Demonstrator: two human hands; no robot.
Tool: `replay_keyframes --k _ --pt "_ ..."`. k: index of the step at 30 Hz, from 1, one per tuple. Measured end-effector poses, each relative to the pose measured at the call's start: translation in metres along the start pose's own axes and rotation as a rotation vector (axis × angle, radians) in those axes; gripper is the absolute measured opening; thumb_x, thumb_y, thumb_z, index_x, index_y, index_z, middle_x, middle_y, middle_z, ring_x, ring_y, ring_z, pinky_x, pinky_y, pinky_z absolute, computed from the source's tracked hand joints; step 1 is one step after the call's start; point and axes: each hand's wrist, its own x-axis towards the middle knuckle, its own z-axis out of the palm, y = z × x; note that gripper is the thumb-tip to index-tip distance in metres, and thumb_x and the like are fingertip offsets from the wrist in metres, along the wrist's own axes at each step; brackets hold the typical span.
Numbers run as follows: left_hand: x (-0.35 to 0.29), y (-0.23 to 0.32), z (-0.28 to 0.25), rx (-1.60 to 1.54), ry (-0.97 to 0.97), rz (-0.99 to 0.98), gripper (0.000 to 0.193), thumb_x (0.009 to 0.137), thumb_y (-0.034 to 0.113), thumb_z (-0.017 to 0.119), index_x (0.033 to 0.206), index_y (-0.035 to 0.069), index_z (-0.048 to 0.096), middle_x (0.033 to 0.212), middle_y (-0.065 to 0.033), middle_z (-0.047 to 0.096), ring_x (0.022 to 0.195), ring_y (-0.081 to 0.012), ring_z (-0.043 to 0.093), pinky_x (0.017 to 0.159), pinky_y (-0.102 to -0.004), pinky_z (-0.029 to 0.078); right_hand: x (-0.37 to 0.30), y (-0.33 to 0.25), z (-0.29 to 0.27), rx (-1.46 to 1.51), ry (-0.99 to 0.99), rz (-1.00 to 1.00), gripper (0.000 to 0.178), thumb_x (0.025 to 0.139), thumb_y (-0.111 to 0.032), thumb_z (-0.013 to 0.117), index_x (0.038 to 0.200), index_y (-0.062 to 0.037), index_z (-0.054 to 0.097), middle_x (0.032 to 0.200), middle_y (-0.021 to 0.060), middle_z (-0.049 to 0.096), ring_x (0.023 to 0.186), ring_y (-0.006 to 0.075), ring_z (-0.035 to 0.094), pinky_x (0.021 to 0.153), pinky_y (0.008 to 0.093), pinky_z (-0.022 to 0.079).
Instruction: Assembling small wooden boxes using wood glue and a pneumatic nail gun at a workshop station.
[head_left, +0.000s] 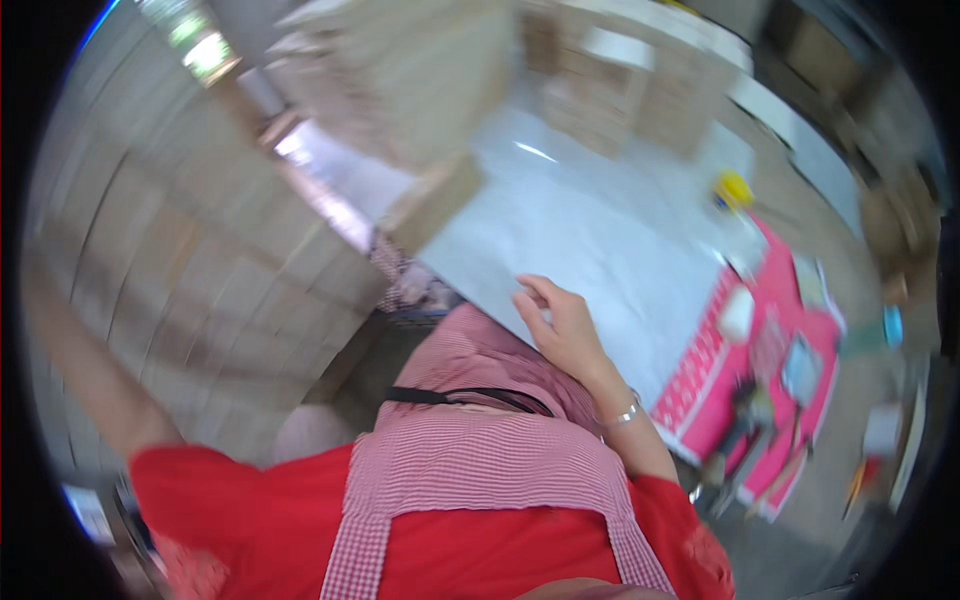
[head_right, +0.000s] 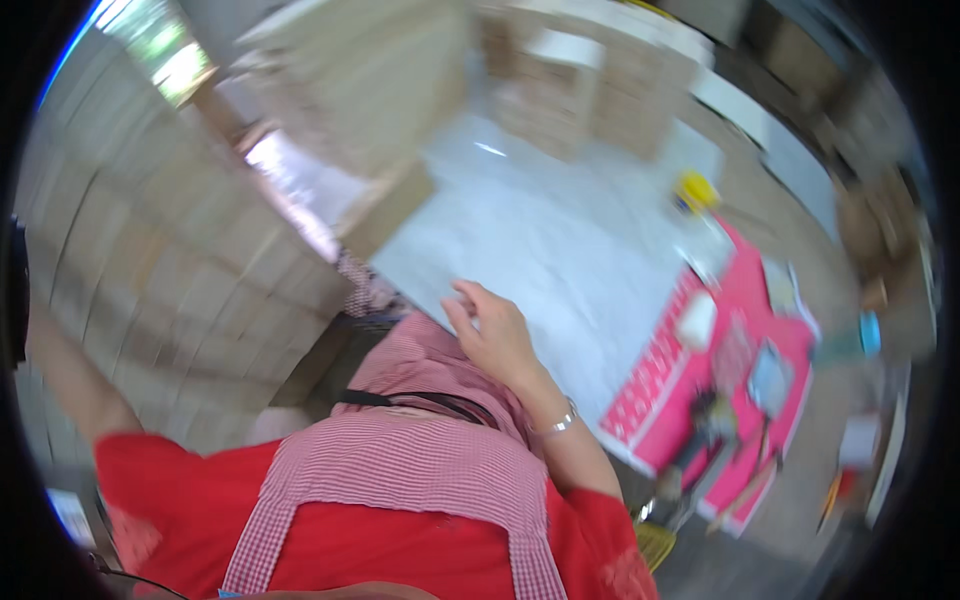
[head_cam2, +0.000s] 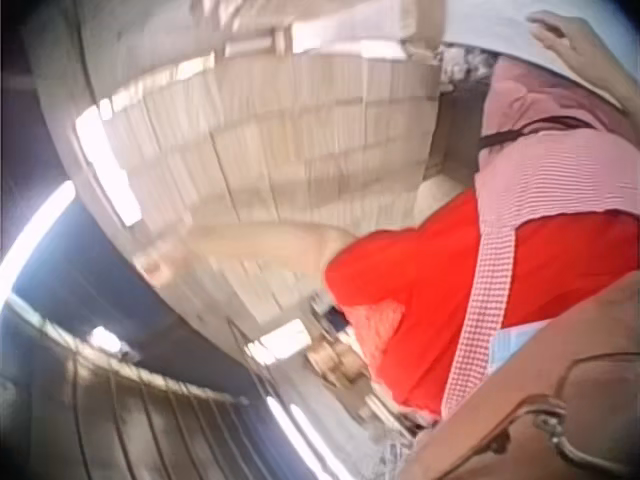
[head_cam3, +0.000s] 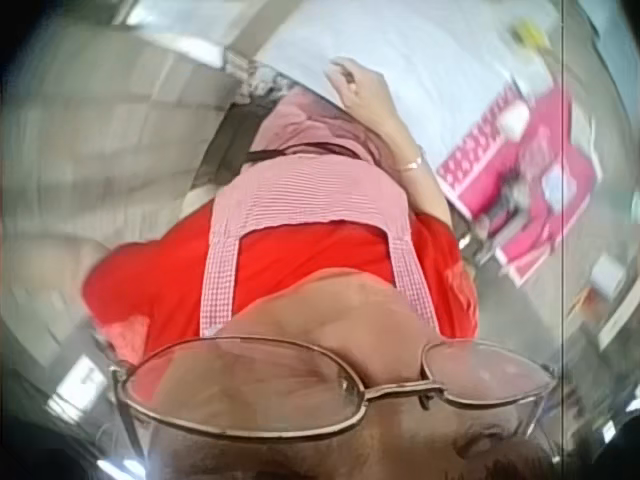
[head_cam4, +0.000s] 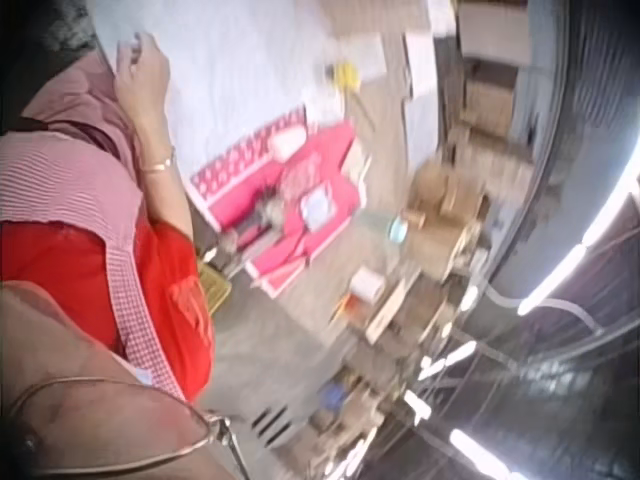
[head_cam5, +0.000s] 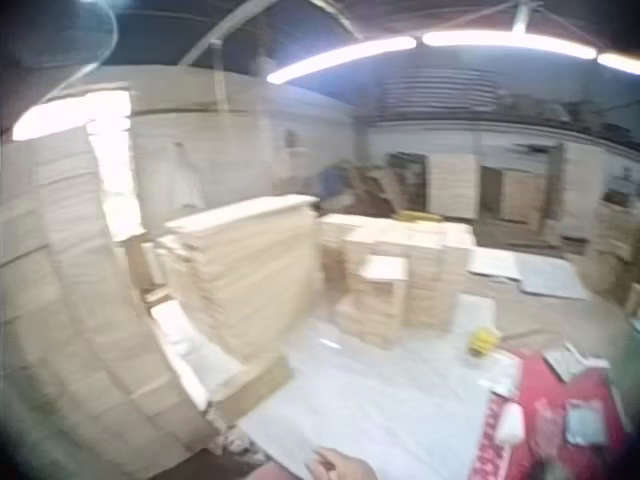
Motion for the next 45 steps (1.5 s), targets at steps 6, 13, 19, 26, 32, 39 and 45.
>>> replay_keyframes --k 6,13,19,26,32,39,45 --pt "-0.119 -0.063 0.194 -0.153 0.072 0.695 0.028 0.094 0.018 0.054 0.108 -0.001 0.069 0.107 -0.0103 0.069 0.106 -0.0235 0.063 0.101 -0.0388 0.045 -0.016 0.078 -0.070 -0.234 0.620 0.047 0.035 0.093 -0.021 0.067 0.120 0.0010 0.063 0.101 0.0149 0.072 0.090 0.0231 0.069 0.078 0.0333 0.053" --pt "-0.250 -0.071 0.383 -0.441 -0.698 -0.362 0.047 0.104 0.031 0.051 0.068 0.002 0.062 0.075 -0.0085 0.069 0.073 -0.0117 0.061 0.071 -0.0270 0.045 0.008 0.121 -0.146 -0.354 0.898 0.180 0.039 0.091 -0.021 0.068 0.119 0.0038 0.061 0.103 0.0202 0.069 0.092 0.0284 0.068 0.082 0.0372 0.053" --pt "-0.155 -0.019 0.477 -0.570 -0.876 -0.401 0.063 0.099 0.057 0.048 0.120 0.000 0.062 0.120 -0.0146 0.064 0.111 -0.0214 0.059 0.095 -0.0366 0.043 0.100 0.100 -0.153 -0.142 0.772 0.071 0.044 0.094 -0.027 0.065 0.126 0.0024 0.060 0.108 0.0197 0.069 0.094 0.0256 0.068 0.081 0.0348 0.052" --pt "-0.062 0.067 0.590 -0.678 -1.010 -0.409 0.087 0.093 0.065 0.051 0.149 -0.001 0.036 0.150 -0.0183 0.042 0.144 -0.0309 0.031 0.117 -0.0474 0.022 0.211 0.059 -0.163 -0.174 0.781 -0.105 0.042 0.092 -0.029 0.069 0.123 -0.0008 0.064 0.101 0.0159 0.067 0.084 0.0214 0.067 0.075 0.0337 0.052" --pt "-0.035 0.066 0.661 -0.458 -1.228 -0.226 0.084 0.094 0.059 0.055 0.149 -0.001 0.034 0.148 -0.0183 0.044 0.142 -0.0315 0.032 0.116 -0.0495 0.023 0.262 0.059 -0.170 -0.355 0.734 -0.187 0.039 0.089 -0.026 0.072 0.120 -0.0028 0.067 0.099 0.0143 0.064 0.077 0.0207 0.065 0.072 0.0355 0.051" --pt "-0.013 0.076 0.683 -0.513 -1.407 -0.411 0.060 0.099 0.041 0.056 0.142 0.001 0.043 0.142 -0.0172 0.051 0.129 -0.0332 0.049 0.107 -0.0545 0.037 0.293 0.044 -0.184 -0.189 0.698 0.064 0.057 0.096 -0.049 0.054 0.097 0.0044 0.072 0.085 0.0223 0.069 0.081 0.0308 0.067 0.075 0.0391 0.050" --pt "-0.018 0.099 0.678 -0.532 -1.421 -0.500 0.055 0.100 0.037 0.055 0.141 0.001 0.046 0.137 -0.0170 0.055 0.126 -0.0322 0.053 0.103 -0.0535 0.043 0.307 0.057 -0.193 -0.167 0.611 0.202 0.076 0.098 -0.064 0.041 0.092 0.0061 0.069 0.074 0.0142 0.065 0.073 0.0223 0.061 0.072 0.0335 0.048"
